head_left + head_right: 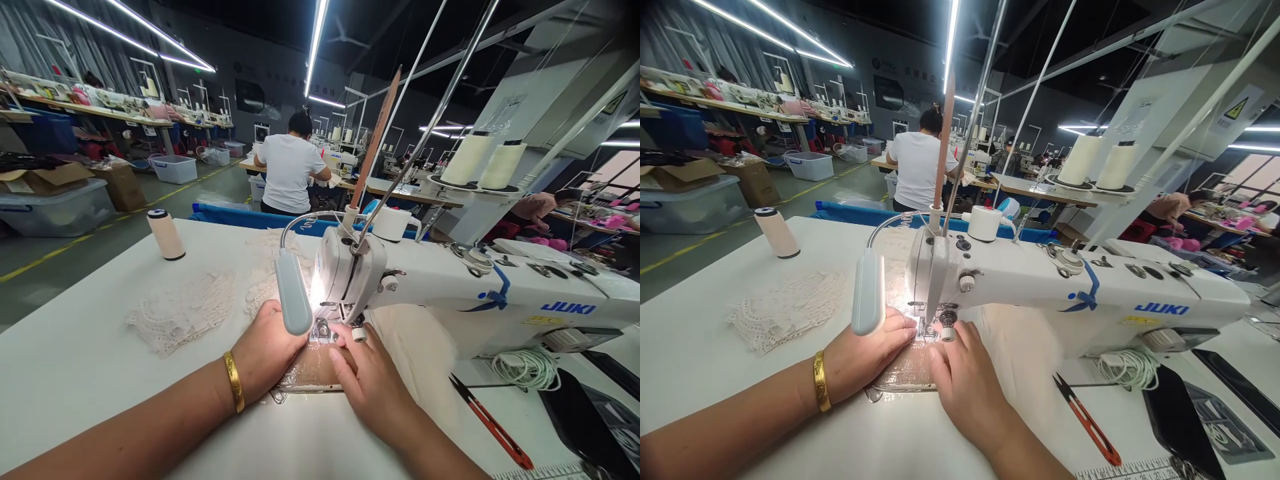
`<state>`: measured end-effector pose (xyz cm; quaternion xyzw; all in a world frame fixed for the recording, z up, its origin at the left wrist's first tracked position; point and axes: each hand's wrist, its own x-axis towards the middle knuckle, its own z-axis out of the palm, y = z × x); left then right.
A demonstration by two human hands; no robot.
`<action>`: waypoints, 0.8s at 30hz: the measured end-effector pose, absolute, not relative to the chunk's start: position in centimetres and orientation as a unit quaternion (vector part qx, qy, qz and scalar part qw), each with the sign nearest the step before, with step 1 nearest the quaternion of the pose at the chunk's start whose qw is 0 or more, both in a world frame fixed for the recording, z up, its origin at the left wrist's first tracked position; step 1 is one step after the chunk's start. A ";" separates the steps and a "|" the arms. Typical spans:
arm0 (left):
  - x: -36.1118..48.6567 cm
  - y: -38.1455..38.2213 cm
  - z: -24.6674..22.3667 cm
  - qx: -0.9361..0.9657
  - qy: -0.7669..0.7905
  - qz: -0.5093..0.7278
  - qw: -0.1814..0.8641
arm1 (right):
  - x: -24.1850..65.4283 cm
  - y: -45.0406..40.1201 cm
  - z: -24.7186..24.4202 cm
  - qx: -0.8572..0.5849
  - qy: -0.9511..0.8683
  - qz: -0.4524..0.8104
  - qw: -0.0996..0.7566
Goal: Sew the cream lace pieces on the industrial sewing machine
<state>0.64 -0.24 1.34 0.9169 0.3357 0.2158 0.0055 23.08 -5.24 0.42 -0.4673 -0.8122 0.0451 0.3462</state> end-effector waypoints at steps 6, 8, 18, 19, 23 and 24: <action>0.7 -0.4 1.6 0.917 0.343 0.205 -0.001 | 23.1 -5.6 0.2 -0.456 -0.810 0.046 0.366; 0.8 -0.3 1.5 0.914 0.350 0.204 -0.014 | 23.1 -5.6 0.0 -0.461 -0.806 0.044 0.368; -3.4 -1.6 3.0 0.900 0.388 0.182 0.079 | 24.3 -5.6 -2.6 -0.451 -0.820 0.053 0.349; -4.9 -1.6 3.6 0.889 0.405 0.192 0.095 | 24.5 -5.5 -2.9 -0.452 -0.816 0.050 0.356; -12.8 -0.9 5.7 0.808 0.534 0.240 0.072 | 25.0 -4.7 -4.0 -0.420 -0.833 0.055 0.357; -14.7 -0.8 6.0 0.785 0.566 0.245 0.061 | 25.0 -4.5 -4.2 -0.414 -0.833 0.048 0.363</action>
